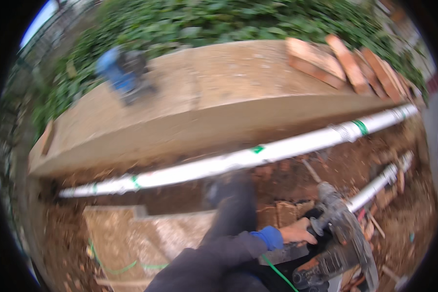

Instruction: The person positions a long white PVC pipe along a trench beside a low concrete wall, then uses a rotary hammer to break up soil and brick debris beneath the pipe. A second worker assists by holding the pipe in place. The person repeatedly drills into the ground and clears rubble by hand.

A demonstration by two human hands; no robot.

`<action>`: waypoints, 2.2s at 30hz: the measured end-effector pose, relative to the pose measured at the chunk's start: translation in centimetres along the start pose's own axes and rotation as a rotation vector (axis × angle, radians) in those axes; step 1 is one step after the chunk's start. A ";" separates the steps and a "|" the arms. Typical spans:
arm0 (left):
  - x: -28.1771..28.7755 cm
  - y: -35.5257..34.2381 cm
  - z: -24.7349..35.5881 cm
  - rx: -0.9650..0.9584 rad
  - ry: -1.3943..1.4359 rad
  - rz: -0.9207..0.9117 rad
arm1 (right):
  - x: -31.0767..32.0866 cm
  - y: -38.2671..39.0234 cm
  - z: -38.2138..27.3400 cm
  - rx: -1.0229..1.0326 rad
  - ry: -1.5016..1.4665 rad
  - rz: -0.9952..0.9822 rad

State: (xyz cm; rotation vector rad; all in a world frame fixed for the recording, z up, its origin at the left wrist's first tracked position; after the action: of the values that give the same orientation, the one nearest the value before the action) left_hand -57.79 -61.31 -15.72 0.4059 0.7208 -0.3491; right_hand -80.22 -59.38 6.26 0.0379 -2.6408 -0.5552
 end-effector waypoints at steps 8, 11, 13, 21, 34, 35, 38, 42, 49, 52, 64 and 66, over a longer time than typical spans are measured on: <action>1.5 19.7 2.9 -0.486 -0.331 0.680 | -4.0 1.1 4.1 0.116 0.143 -0.514; 2.1 28.6 -0.1 -0.300 -0.147 0.908 | -12.0 1.3 -0.3 0.393 -0.010 -0.771; 1.5 34.2 -1.1 -0.475 0.013 1.116 | -19.2 1.9 -4.2 0.577 -0.161 -0.924; 0.5 49.8 -10.1 -0.822 0.421 1.711 | -42.9 11.1 -5.6 0.891 0.187 -1.101; -14.8 57.3 -37.3 -0.893 1.190 2.122 | -53.9 37.5 15.1 1.120 0.505 -1.853; -16.2 56.5 -40.0 -0.884 1.300 2.136 | -53.5 38.4 17.7 1.028 0.583 -1.983; -20.9 53.6 -47.5 -0.840 1.433 2.286 | -50.7 39.8 24.8 0.796 0.745 -2.345; -22.9 50.9 -51.9 -1.116 1.425 1.671 | -49.2 37.4 29.5 1.076 1.071 -2.322; -22.5 53.0 -55.4 0.040 0.994 2.126 | -49.3 31.4 19.8 0.838 0.610 -2.166; -22.8 52.9 -55.6 0.420 0.233 2.023 | -48.7 23.4 12.1 1.223 0.464 -1.692; -19.9 53.4 -45.1 1.111 -0.652 0.935 | -43.2 6.3 18.0 0.547 0.697 -1.127; -18.5 54.0 -39.5 1.290 -0.647 1.160 | -43.5 5.3 17.6 0.565 0.552 -0.977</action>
State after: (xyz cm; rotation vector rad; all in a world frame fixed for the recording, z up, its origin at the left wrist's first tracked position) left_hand -69.17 7.20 -17.02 1.7211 -0.5395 0.2321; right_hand -48.10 -42.90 -24.21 1.4580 -1.9951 -0.0185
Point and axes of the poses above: each hand's wrist, its own y-axis away from the middle knuckle, its own x-axis out of the back of the hand, z = x × y, the point moved 7 cm from there along -y, towards the middle knuckle, and after that the axes turned 1 degree about x, right-handed, at the moved point
